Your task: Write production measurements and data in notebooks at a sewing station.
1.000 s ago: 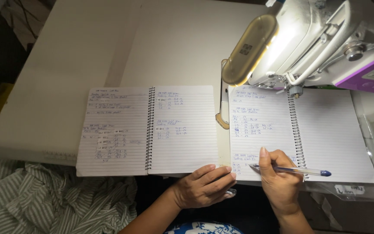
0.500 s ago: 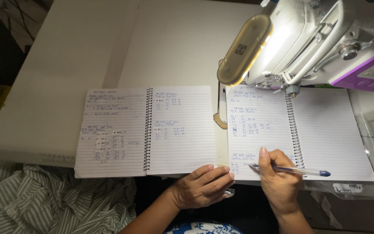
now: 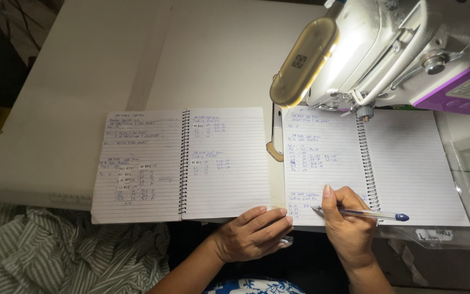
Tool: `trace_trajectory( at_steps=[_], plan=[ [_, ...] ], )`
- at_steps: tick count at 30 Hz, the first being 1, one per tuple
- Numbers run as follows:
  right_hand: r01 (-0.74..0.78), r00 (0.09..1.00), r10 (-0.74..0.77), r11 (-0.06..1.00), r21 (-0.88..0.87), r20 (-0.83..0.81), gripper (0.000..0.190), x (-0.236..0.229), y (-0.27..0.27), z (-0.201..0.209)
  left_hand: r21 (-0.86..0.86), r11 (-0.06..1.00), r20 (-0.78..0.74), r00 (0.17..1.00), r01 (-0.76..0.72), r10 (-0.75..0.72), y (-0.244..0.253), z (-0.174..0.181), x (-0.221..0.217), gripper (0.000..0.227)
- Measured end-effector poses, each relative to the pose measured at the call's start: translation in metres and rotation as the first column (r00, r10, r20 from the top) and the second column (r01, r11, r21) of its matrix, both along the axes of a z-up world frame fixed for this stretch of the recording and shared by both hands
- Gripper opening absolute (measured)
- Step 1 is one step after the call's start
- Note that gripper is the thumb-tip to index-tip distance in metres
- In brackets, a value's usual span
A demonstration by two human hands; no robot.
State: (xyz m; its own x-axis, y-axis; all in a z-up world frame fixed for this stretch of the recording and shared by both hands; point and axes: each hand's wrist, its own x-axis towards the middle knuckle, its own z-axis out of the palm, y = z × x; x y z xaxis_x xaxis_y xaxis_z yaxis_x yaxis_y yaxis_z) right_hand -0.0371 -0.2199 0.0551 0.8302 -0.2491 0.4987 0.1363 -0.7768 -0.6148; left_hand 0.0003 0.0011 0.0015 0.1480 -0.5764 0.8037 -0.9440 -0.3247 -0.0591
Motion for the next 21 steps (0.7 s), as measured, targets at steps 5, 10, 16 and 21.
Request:
trace_trajectory(
  at_steps=[5, 10, 16, 21],
  plan=[
    [-0.013, 0.999, 0.012, 0.999, 0.041, 0.029, 0.039, 0.001, 0.001, 0.001, 0.004, 1.0, 0.007, 1.0, 0.016, -0.016, -0.001, 0.0, 0.001, 0.029],
    [-0.001, 0.999, 0.0, 1.0, 0.022, 0.039, 0.041, 0.0, 0.001, -0.001, 0.001, 1.0, 0.023, 1.0, 0.013, -0.013, 0.0, 0.002, 0.001, 0.025],
    [-0.023, 0.997, 0.022, 1.0, 0.018, 0.069, 0.041, 0.002, 0.001, 0.004, 0.016, 1.0, 0.003, 1.0, 0.019, -0.019, 0.0, -0.001, 0.0, 0.03],
    [0.024, 0.992, 0.021, 0.931, 0.363, -0.121, 0.037, -0.005, 0.006, 0.019, -0.007, 1.0, 0.02, 1.0, 0.019, -0.019, -0.001, 0.003, 0.002, 0.027]
  ],
)
